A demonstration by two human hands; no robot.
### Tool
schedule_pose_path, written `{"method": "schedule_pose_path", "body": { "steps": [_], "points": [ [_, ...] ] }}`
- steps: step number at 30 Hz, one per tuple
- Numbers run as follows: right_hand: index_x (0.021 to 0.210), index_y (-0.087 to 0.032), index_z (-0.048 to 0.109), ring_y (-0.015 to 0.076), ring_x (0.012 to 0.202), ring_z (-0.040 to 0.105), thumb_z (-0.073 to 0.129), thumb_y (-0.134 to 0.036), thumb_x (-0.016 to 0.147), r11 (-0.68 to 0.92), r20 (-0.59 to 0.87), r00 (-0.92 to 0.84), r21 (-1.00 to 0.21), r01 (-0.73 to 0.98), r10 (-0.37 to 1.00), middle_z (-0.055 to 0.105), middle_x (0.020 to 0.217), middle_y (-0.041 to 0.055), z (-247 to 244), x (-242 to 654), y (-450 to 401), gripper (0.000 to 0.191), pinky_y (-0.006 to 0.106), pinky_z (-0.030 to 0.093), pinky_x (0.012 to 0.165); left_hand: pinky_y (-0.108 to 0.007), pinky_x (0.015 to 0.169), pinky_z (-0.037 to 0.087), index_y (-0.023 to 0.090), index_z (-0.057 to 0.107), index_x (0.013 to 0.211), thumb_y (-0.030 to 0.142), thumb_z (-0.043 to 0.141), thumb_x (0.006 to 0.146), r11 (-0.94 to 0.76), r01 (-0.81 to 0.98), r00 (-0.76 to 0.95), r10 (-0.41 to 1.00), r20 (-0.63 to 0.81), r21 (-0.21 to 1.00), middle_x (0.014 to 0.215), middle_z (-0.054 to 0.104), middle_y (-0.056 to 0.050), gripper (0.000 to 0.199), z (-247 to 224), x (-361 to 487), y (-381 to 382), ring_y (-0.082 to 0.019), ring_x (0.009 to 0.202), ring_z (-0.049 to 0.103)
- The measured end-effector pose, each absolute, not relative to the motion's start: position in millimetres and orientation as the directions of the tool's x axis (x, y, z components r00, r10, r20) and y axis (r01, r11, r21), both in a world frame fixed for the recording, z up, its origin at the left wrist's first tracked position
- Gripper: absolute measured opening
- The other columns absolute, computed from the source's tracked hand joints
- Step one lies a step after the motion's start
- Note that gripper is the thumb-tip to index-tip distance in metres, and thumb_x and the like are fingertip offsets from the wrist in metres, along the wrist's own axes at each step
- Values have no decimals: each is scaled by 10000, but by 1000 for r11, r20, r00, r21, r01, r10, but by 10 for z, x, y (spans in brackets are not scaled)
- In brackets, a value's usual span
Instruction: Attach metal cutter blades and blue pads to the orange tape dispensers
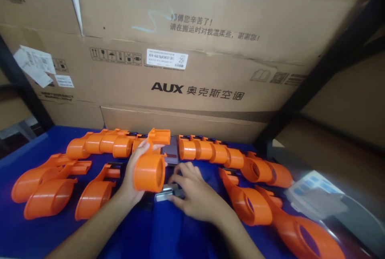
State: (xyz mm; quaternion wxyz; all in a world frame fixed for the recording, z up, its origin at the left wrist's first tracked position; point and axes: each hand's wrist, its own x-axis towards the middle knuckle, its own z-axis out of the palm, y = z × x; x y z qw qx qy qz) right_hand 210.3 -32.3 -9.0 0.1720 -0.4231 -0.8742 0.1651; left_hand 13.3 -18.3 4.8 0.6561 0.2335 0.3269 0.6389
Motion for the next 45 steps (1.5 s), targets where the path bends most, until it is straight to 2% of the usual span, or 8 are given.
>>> {"method": "schedule_pose_path", "body": {
  "steps": [6, 21, 25, 30, 32, 38, 42, 45],
  "points": [
    [996, -244, 657, 283, 1097, 491, 720, -248, 842, 574, 17, -608, -350, 740, 794, 546, 1164, 68, -125, 2047, -343, 167, 438, 408, 966, -293, 517, 582, 137, 651, 1142, 360, 732, 785, 92, -704, -43, 984, -172, 704, 849, 787, -67, 429, 67, 163, -237, -202, 556, 717],
    [987, -234, 634, 266, 1069, 490, 726, -244, 844, 557, 37, -579, -328, 763, 815, 553, 1125, 62, -124, 2122, -277, 171, 381, 414, 911, -308, 554, 601, 192, 621, 1180, 376, 765, 785, 81, -659, -64, 984, -164, 748, 1044, 781, -76, 459, -33, 198, -272, -220, 604, 749],
    [994, -230, 660, 279, 1048, 496, 743, -357, 855, 552, 49, -563, -280, 785, 825, 563, 1112, 77, -152, 2127, -260, 205, 382, 416, 878, -293, 544, 596, 181, 632, 1144, 383, 768, 778, 93, -649, -66, 982, -178, 755, 993, 783, -68, 439, -30, 198, -265, -207, 583, 742],
    [926, -199, 672, 320, 998, 497, 666, -732, 794, 514, 99, -505, -202, 834, 857, 581, 1060, 121, -236, 2041, -258, 549, 433, 415, 846, -303, 570, 606, 209, 603, 1186, 359, 770, 783, 73, -661, -86, 981, -172, 747, 982, 788, -49, 461, -14, 212, -287, -202, 590, 745],
    [892, -189, 670, 330, 987, 493, 641, -779, 772, 491, 130, -475, -166, 855, 871, 587, 1045, 137, -276, 1979, -270, 603, 454, 409, 850, -299, 561, 603, 213, 598, 1182, 352, 768, 787, 75, -671, -84, 981, -176, 738, 974, 787, -42, 453, -9, 215, -294, -199, 586, 743],
    [908, -188, 661, 333, 1006, 487, 723, -660, 769, 464, 121, -450, -136, 875, 885, 591, 1062, 139, -323, 1911, -294, 496, 465, 393, 880, -303, 576, 600, 213, 592, 1180, 339, 769, 790, 85, -692, -71, 980, -184, 717, 917, 785, -34, 446, -22, 212, -276, -200, 596, 740],
    [971, -205, 641, 318, 1027, 484, 776, -595, 760, 466, 90, -458, -209, 860, 884, 573, 1115, 114, -260, 1975, -291, 463, 432, 397, 869, -296, 577, 586, 215, 609, 1147, 341, 767, 788, 56, -673, -82, 985, -150, 737, 923, 783, -30, 412, -43, 205, -256, -181, 577, 721],
    [919, -222, 622, 276, 1029, 493, 734, -443, 852, 485, 79, -487, -319, 814, 870, 574, 1090, 70, -170, 2032, -307, 257, 391, 399, 873, -286, 545, 562, 204, 618, 1076, 352, 790, 739, 84, -679, -77, 980, -185, 729, 841, 772, -17, 405, -43, 193, -248, -181, 544, 705]
  ]
}}
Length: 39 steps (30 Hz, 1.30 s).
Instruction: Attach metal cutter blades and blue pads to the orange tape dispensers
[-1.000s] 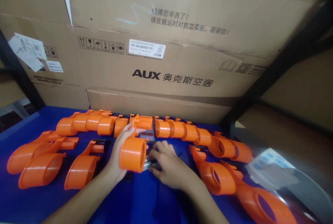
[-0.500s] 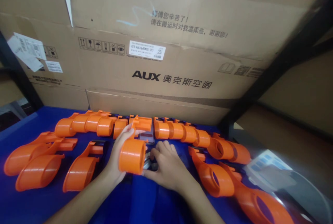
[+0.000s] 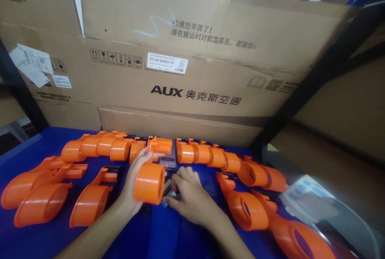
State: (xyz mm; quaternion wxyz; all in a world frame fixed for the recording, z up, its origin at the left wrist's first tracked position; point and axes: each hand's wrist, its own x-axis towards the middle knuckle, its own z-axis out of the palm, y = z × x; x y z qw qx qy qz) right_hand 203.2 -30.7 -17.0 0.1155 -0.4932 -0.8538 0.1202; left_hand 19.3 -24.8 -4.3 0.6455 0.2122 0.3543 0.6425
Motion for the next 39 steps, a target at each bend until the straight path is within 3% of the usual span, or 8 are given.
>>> {"method": "schedule_pose_path", "body": {
  "steps": [3, 6, 9, 11, 15, 24, 32, 39],
  "points": [
    [852, -230, 623, 240, 1021, 520, 677, -340, 912, 493, 108, -509, -481, 725, 854, 596, 1032, 35, -85, 2077, -323, 137, 374, 414, 908, -223, 450, 462, 187, 601, 836, 384, 796, 702, 172, -681, -3, 971, -237, 712, 561, 658, 26, 308, -22, 180, -255, -140, 421, 609],
    [845, -232, 664, 227, 959, 583, 646, -366, 943, 459, 198, -457, -675, 578, 867, 648, 953, 32, -44, 2107, -297, 167, 359, 458, 885, -206, 405, 391, 204, 527, 700, 416, 787, 692, 211, -634, 37, 969, -243, 744, 446, 576, 34, 336, -3, 185, -274, -118, 346, 516],
    [875, -214, 704, 223, 856, 651, 599, -452, 970, 366, 281, -275, -869, 334, 919, 703, 859, 40, -51, 2127, -233, 277, 342, 504, 799, -201, 394, 378, 215, 565, 811, 418, 784, 692, 180, -592, 23, 978, -207, 786, 447, 584, 40, 322, -16, 218, -292, -124, 345, 499],
    [901, -210, 723, 221, 814, 674, 645, -492, 935, 325, 304, -131, -928, 181, 943, 729, 817, 39, -69, 2137, -193, 295, 328, 517, 753, -189, 401, 381, 236, 589, 976, 393, 786, 694, 164, -588, 9, 980, -197, 792, 457, 584, 64, 378, -40, 246, -296, -123, 352, 502],
    [933, -215, 753, 203, 740, 671, 760, -503, 841, 298, 299, 26, -953, 55, 954, 760, 790, 41, -99, 2137, -157, 302, 301, 513, 676, -180, 425, 398, 256, 572, 1235, 375, 754, 715, 208, -569, 58, 975, -213, 796, 465, 575, 77, 564, -98, 260, -281, -122, 362, 527],
    [859, -201, 759, 198, 704, 652, 752, -509, 840, 290, 294, 56, -955, 69, 954, 757, 760, 50, -81, 2139, -158, 309, 302, 505, 653, -219, 418, 416, 184, 466, 1472, 462, 630, 825, 227, -523, 162, 973, -165, 822, 478, 630, 15, 723, -180, 219, -247, -178, 379, 579],
    [855, -211, 766, 200, 708, 665, 751, -518, 842, 302, 307, 65, -950, 82, 950, 763, 774, 45, -89, 2152, -162, 308, 296, 511, 658, -198, 440, 368, 141, 706, 1226, 392, 702, 781, 97, -403, -20, 993, -114, 910, 399, 561, 26, 511, -98, 245, -263, -124, 364, 462],
    [869, -212, 768, 206, 746, 677, 749, -483, 856, 325, 329, 39, -942, 86, 944, 764, 775, 41, -84, 2169, -174, 271, 305, 521, 703, -209, 445, 365, 156, 761, 1105, 396, 737, 765, 95, -420, -37, 992, -122, 902, 428, 553, 36, 416, -109, 238, -266, -118, 376, 450]
  ]
}}
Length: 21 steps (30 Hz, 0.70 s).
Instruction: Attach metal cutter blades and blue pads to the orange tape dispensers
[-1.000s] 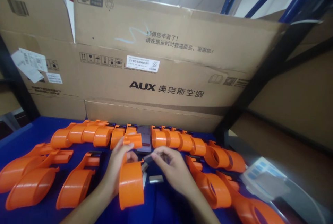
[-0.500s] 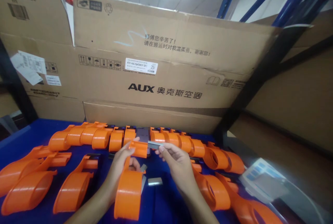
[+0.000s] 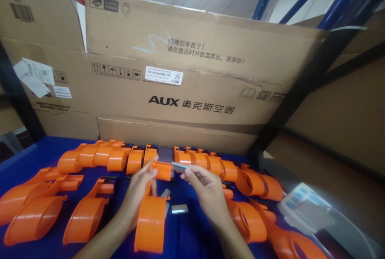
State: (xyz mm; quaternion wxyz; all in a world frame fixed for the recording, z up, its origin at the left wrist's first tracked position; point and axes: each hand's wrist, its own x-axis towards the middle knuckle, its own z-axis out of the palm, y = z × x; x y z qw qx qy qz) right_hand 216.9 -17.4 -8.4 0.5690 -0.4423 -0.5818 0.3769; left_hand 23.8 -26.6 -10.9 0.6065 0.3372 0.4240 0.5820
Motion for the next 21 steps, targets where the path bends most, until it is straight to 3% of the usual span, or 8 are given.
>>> {"method": "schedule_pose_path", "body": {
  "steps": [6, 9, 13, 21],
  "points": [
    [849, -212, 768, 200, 723, 668, 747, -472, 858, 314, 316, 22, -947, 73, 949, 762, 773, 42, -91, 2143, -164, 261, 315, 532, 704, -195, 477, 379, 150, 642, 1325, 463, 744, 801, 107, -389, 34, 994, -102, 915, 497, 572, 42, 619, -132, 238, -287, -110, 434, 459],
    [919, -212, 779, 201, 716, 672, 760, -485, 840, 323, 327, 82, -945, 56, 941, 771, 804, 51, -85, 2128, -164, 285, 326, 549, 700, -196, 500, 403, 181, 571, 1381, 468, 773, 794, 32, -376, -3, 999, -36, 926, 545, 573, 56, 684, -94, 241, -303, -114, 474, 495],
    [1043, -223, 788, 205, 737, 687, 766, -467, 834, 341, 347, 150, -938, 68, 926, 787, 881, 58, -58, 2134, -185, 322, 338, 572, 712, -193, 493, 391, 215, 565, 1304, 465, 791, 783, -20, -406, -78, 997, -12, 914, 594, 566, 72, 620, -78, 240, -293, -97, 473, 490],
    [1131, -235, 789, 246, 896, 714, 691, -385, 906, 423, 441, 70, -888, 180, 895, 791, 927, 57, -138, 2159, -188, 288, 368, 579, 790, -185, 518, 379, 236, 591, 1178, 463, 779, 804, -65, -383, -110, 994, 24, 922, 634, 585, 71, 476, -174, 225, -264, -80, 508, 477]
  ]
}}
